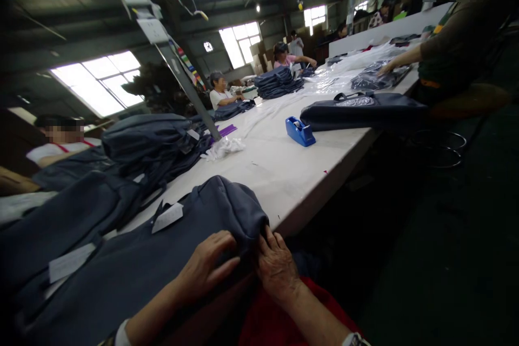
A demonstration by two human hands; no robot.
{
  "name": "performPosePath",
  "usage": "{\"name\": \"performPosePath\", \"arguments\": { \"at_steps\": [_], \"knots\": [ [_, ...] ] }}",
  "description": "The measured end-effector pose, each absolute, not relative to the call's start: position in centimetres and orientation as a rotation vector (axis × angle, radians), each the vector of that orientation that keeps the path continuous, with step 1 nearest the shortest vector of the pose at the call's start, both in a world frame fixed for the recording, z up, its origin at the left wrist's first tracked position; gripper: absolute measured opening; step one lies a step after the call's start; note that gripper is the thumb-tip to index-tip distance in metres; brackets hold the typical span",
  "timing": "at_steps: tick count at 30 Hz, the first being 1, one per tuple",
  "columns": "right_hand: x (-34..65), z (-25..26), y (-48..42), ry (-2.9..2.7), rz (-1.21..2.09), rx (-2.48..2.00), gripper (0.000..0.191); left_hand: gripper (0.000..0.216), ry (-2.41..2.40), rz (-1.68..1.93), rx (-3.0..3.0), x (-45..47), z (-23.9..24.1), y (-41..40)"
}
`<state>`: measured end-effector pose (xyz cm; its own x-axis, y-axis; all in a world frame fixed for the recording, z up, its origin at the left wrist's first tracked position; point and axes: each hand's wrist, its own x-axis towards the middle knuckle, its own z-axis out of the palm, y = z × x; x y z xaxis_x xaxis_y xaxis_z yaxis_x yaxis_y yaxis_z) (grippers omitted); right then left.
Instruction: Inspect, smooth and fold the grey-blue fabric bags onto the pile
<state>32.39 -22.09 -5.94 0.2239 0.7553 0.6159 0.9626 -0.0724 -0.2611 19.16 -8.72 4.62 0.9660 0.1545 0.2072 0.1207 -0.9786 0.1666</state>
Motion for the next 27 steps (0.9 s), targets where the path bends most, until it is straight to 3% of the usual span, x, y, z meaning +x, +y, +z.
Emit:
{"name": "performPosePath", "arguments": {
  "at_steps": [3,5,8,13,16,20,22,27],
  "knots": [
    [32.4,-6.1,-22.2,-1.569,-0.386,-1.905,0.04,0.034,0.459,0.662,2.874,19.7,2.6,-8.0],
    [32.7,-6.2,-22.3,-1.587,-0.354,-1.886,0.038,0.054,0.481,0.593,2.931,19.9,0.7,-7.6],
    [33.4,-6.2,-22.5,-1.576,-0.293,-1.851,0.038,0.067,0.429,0.343,3.016,19.7,-1.1,-7.2],
    [35.7,-5.7,-23.3,-1.481,-0.055,-1.646,0.032,0.072,0.405,0.159,3.054,19.2,-0.8,-7.1],
    [37.5,-5.8,-23.7,-1.057,0.249,-1.556,0.026,0.072,0.4,0.087,3.034,19.3,-0.4,-7.1],
    [37.8,-6.5,-22.5,-0.678,0.972,-1.426,0.055,0.071,0.416,0.056,3.015,19.3,-0.6,-7.0],
    [36.9,-6.7,-21.6,-0.68,1.185,-1.333,0.064,0.071,0.422,0.081,3.014,19.3,-0.9,-6.8],
    [34.4,-5.5,-21.0,-0.665,1.134,-1.293,0.061,0.073,0.41,0.229,3.008,18.9,-0.8,-7.0]
  ]
}}
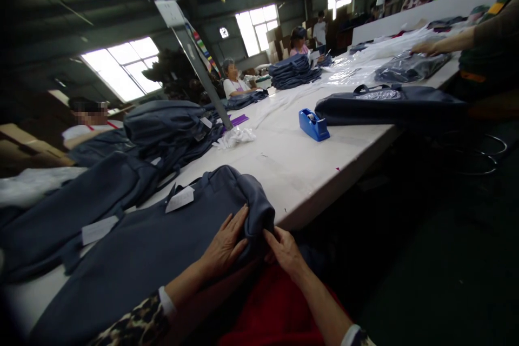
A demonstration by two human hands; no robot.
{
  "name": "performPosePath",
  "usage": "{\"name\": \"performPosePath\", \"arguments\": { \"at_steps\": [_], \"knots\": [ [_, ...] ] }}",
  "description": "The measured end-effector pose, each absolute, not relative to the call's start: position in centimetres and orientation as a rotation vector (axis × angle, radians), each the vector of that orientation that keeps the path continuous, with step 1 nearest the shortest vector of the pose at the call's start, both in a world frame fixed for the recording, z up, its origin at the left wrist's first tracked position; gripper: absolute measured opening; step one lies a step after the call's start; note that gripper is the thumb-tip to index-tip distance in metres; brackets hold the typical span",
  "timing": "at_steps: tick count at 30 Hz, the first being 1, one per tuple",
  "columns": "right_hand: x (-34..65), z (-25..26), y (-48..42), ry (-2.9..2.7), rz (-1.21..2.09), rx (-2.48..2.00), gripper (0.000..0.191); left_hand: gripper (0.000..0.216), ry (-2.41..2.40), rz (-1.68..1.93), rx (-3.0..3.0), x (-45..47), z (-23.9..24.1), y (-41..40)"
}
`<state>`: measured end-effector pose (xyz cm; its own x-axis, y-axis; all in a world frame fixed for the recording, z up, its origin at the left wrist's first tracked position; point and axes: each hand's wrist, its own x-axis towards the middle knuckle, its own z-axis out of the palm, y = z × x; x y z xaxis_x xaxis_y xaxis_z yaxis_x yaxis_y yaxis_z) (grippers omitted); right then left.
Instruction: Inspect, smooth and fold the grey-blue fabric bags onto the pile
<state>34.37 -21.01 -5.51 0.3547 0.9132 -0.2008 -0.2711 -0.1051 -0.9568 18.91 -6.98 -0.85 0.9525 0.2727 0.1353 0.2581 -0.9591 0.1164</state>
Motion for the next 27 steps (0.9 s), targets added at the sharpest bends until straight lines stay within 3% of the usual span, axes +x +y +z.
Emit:
{"name": "performPosePath", "arguments": {
  "at_steps": [7,11,14,19,27],
  "knots": [
    [31.9,-2.3,-22.8,-0.643,1.057,-1.19,0.051,0.064,0.574,0.648,3.027,14.8,0.1,-13.6],
    [29.1,-0.1,-23.7,-0.719,1.01,-1.153,0.049,0.074,0.783,0.813,3.081,12.0,-0.8,-16.8],
    [27.4,1.0,-24.2,-0.847,0.985,-1.178,0.048,0.061,0.906,1.017,3.009,11.0,-0.5,-16.5],
    [27.6,1.3,-25.1,-1.1,0.975,-1.206,0.044,0.038,0.891,1.083,2.793,9.0,3.5,-14.8],
    [33.7,2.1,-25.6,-0.929,0.755,-1.298,0.047,0.018,0.73,1.469,2.75,3.6,11.7,-14.0]
  ]
}}
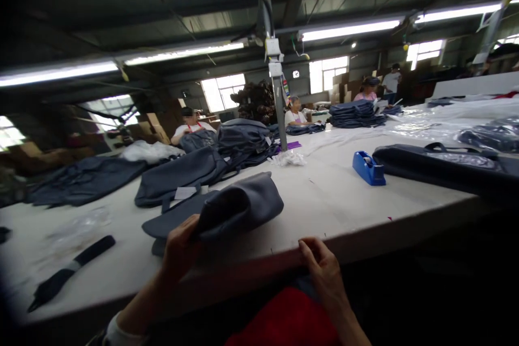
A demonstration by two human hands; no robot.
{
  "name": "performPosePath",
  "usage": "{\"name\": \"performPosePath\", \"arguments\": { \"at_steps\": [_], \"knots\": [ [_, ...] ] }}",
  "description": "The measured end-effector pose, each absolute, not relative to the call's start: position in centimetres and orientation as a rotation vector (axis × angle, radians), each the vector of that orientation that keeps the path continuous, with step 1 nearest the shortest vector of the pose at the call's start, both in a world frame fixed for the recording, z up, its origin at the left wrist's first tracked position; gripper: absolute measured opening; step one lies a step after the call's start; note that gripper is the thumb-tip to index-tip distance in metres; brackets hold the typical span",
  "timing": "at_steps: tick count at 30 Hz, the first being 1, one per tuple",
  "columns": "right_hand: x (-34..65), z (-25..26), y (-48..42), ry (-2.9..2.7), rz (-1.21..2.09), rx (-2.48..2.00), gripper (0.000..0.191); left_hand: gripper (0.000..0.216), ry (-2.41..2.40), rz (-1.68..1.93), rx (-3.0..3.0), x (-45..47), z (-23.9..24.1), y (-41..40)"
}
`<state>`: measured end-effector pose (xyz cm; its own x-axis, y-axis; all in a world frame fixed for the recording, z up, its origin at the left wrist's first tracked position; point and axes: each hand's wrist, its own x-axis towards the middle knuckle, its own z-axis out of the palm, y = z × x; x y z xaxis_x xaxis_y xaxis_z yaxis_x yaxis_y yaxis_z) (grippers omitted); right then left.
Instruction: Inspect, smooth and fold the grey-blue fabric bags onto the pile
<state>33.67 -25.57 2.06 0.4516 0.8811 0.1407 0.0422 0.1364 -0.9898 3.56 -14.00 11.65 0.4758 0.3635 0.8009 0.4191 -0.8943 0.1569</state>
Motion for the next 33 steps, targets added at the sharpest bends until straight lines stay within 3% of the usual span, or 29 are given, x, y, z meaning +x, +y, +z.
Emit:
{"name": "performPosePath", "arguments": {
  "at_steps": [4,9,11,13,17,19,24,27,28,31,33],
  "knots": [
    [34.3,5.1,-25.6,-1.052,0.5,-1.325,0.051,0.017,-0.598,-1.442,-2.566,2.7,14.5,-14.7],
    [32.5,12.4,-25.2,-1.686,-0.056,-1.224,0.106,0.039,-0.582,-1.373,-2.662,3.1,16.6,-15.8],
    [31.6,15.4,-24.2,-1.864,-0.155,-1.164,0.119,0.043,-0.55,-1.344,-2.731,3.3,17.4,-16.1],
    [30.8,17.7,-23.0,-1.943,-0.099,-1.124,0.112,0.046,-0.561,-1.327,-2.774,3.3,18.0,-16.1],
    [30.0,19.8,-21.0,-1.826,0.173,-1.108,0.053,0.054,-0.676,-1.303,-2.83,2.9,18.7,-15.0],
    [30.0,19.7,-20.6,-1.732,0.254,-1.124,0.04,0.053,-0.734,-1.265,-2.884,2.7,19.1,-14.4],
    [30.7,17.9,-20.2,-1.595,0.287,-1.209,0.039,0.046,-0.983,-1.195,-3.024,3.5,20.6,-15.3],
    [30.9,17.2,-20.1,-1.566,0.263,-1.197,0.04,0.09,-1.01,-1.262,-3.041,4.6,21.4,-16.5],
    [30.8,17.1,-20.0,-1.568,0.247,-1.204,0.041,0.091,-1.037,-1.312,-3.033,5.0,21.5,-16.7],
    [30.7,17.6,-20.2,-1.591,0.201,-1.281,0.05,0.05,-1.13,-1.498,-3.016,6.2,21.4,-16.0],
    [31.0,17.9,-20.4,-1.621,0.192,-1.304,0.061,0.036,-1.103,-1.58,-3.018,6.8,21.3,-15.3]
  ]
}}
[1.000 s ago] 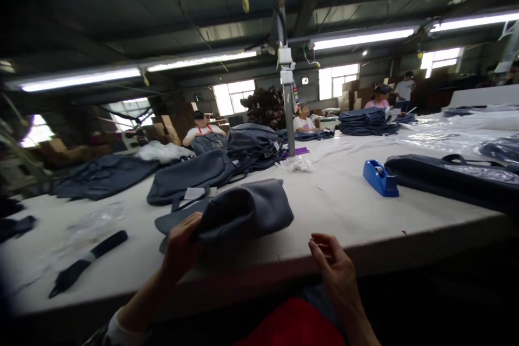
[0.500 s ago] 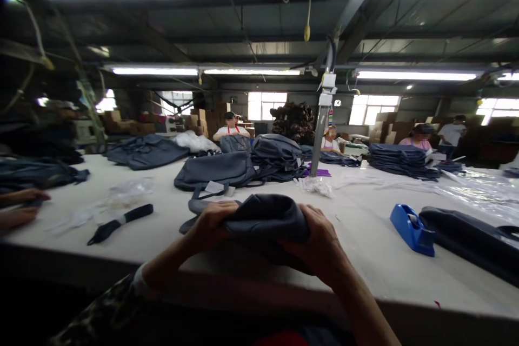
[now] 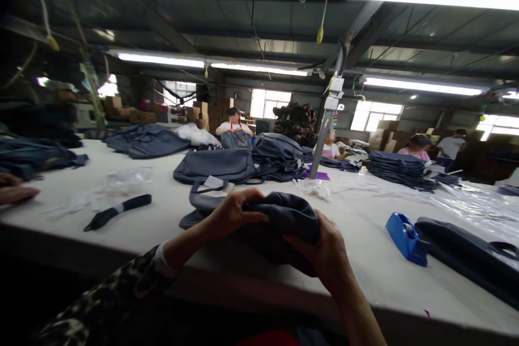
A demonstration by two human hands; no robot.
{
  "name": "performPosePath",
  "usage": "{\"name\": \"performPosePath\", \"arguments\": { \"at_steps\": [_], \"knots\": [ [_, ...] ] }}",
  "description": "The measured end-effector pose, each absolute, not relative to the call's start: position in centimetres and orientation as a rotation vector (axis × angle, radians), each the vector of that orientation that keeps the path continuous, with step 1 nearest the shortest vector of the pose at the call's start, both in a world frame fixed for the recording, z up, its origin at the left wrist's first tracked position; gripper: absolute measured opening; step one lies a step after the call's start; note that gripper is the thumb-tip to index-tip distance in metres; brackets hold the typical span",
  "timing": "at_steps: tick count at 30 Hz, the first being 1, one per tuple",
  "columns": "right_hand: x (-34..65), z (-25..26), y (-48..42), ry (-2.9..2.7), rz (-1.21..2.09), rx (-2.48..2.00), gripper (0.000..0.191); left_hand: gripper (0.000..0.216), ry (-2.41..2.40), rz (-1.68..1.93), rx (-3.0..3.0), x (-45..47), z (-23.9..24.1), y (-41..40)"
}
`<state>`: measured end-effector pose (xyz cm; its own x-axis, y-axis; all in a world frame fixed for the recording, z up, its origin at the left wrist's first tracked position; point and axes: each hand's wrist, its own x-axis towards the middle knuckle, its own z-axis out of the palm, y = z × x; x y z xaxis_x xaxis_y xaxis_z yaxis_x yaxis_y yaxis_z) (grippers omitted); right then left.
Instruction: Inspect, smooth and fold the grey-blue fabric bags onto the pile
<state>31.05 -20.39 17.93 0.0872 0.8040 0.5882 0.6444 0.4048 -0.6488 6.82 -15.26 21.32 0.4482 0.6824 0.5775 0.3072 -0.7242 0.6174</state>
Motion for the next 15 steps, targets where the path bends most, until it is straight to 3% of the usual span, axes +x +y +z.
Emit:
{"name": "performPosePath", "arguments": {
  "at_steps": [4,7,12,15],
  "knots": [
    [33.9,16.3,-21.3,-1.586,0.12,-1.256,0.084,0.03,0.733,1.282,2.276,6.9,21.8,-14.5],
    [36.4,11.5,-21.5,-1.478,0.168,-1.248,0.095,0.026,0.706,1.396,2.238,6.1,22.6,-14.3],
    [36.1,2.6,-19.5,-1.206,0.564,-1.301,0.089,0.023,0.684,1.647,2.14,5.4,25.6,-13.2],
    [34.0,2.3,-17.9,-1.144,0.656,-1.191,0.094,0.022,0.672,1.85,2.069,5.5,28.3,-12.8]
  ]
}}
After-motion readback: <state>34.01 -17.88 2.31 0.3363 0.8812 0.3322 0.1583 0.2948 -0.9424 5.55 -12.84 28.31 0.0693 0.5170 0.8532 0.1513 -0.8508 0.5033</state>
